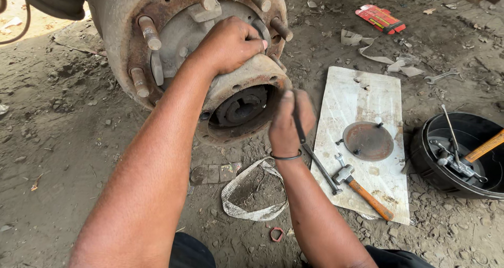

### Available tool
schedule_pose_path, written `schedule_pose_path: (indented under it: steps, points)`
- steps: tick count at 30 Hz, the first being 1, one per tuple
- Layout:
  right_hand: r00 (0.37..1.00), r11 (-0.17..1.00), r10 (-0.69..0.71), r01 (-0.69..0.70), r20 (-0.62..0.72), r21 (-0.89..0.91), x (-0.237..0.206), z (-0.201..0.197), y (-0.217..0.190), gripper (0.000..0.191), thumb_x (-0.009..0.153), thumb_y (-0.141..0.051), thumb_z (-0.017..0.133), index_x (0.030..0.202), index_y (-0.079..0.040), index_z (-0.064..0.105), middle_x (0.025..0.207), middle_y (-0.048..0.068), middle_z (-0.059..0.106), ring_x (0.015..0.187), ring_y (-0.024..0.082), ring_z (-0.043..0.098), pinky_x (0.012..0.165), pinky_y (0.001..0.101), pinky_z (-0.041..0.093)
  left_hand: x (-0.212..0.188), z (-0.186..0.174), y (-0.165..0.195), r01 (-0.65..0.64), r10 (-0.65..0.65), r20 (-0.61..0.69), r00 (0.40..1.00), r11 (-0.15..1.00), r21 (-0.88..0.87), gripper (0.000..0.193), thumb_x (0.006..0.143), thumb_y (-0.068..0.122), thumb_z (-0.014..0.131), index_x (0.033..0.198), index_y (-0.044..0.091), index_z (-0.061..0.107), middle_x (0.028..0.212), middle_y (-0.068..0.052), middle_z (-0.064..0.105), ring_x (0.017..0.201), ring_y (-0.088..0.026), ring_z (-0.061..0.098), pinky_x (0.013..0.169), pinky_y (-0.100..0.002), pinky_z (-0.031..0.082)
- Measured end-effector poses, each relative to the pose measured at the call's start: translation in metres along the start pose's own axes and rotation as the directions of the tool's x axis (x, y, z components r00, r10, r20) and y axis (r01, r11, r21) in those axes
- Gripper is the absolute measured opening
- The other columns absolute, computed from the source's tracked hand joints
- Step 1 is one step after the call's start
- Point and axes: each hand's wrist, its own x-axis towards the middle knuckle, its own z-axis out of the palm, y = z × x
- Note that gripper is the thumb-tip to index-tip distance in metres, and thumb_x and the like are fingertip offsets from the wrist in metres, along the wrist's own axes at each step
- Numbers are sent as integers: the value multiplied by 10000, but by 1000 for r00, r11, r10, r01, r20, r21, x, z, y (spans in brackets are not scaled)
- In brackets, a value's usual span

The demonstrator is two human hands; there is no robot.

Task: The person uses a chisel and hammer to scrape and clean the inside of a vehicle wheel hub. They repeatedly strike the chisel to remove debris and rust from the hub surface.

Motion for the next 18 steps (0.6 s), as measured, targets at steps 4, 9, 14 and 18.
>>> schedule_pose_path:
  steps: [4,9,14,18]
  points:
    - [988,998,-47,41,145,45,-8,4,5,274,1072,-204,516,897,-9,601,739,115,536,657,224,515,619,381,423,0,-1,-2,-27,27,6,1000,1000,-12,297,906,330,718,884,38,773,702,-151,695,610,-234,643,634,-422,511]
    - [999,1000,28,-27,-21,7,-10,4,18,302,1102,-219,501,909,0,580,757,113,530,674,206,501,642,395,417,0,0,-2,3,-3,1,1000,1000,19,319,918,334,729,886,19,769,697,-164,685,609,-250,634,629,-434,510]
    - [995,999,-8,3,96,49,-10,5,12,254,1081,-196,517,954,1,617,745,99,555,658,175,528,601,365,422,-1,1,0,52,-52,5,999,998,-25,281,915,335,722,863,67,791,710,-102,720,609,-191,650,605,-413,522]
    - [999,994,24,-28,45,104,-10,3,1,229,1086,-172,547,988,16,635,763,115,575,680,192,540,644,367,455,-1,0,0,29,-29,8,1000,1000,7,288,924,328,725,861,55,789,693,-121,705,596,-209,635,600,-422,515]
